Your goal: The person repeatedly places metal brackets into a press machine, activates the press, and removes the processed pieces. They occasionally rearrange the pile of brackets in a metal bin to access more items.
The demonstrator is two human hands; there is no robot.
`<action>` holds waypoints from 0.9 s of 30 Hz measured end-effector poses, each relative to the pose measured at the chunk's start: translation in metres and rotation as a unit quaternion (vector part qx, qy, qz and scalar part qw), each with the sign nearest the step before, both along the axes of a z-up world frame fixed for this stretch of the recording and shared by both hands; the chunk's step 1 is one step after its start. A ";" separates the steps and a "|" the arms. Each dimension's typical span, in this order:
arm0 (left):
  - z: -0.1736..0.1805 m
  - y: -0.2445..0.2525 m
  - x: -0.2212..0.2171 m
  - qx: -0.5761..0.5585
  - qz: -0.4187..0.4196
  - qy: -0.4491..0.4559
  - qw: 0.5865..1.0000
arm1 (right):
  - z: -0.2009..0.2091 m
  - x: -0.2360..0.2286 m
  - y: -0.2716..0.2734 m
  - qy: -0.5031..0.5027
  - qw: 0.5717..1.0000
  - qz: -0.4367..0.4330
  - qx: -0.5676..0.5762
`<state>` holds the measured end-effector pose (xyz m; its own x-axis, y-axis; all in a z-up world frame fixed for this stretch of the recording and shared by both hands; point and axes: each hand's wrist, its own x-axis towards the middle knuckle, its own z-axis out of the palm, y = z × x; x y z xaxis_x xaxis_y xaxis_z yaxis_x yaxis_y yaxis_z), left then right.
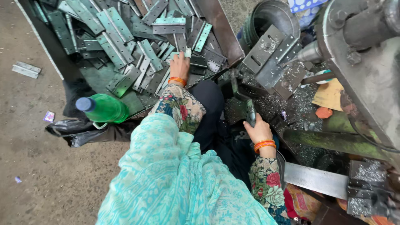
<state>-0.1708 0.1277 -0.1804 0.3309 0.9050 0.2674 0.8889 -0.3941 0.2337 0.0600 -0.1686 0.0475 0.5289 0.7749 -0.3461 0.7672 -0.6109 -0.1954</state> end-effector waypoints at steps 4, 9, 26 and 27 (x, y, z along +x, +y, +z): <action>-0.006 0.012 -0.005 0.013 -0.045 -0.040 0.998 | 0.001 0.000 0.000 0.009 1.000 -0.017 -0.010; 0.039 0.016 -0.015 0.039 -0.056 -0.128 0.989 | -0.002 0.000 0.003 0.007 1.000 -0.018 -0.007; 0.152 -0.026 0.174 -0.169 0.099 -0.707 0.679 | -0.012 -0.002 0.000 0.021 1.000 -0.016 0.002; 0.140 -0.046 0.186 -0.161 0.096 -0.748 0.637 | -0.012 -0.002 -0.001 0.021 1.000 -0.018 -0.002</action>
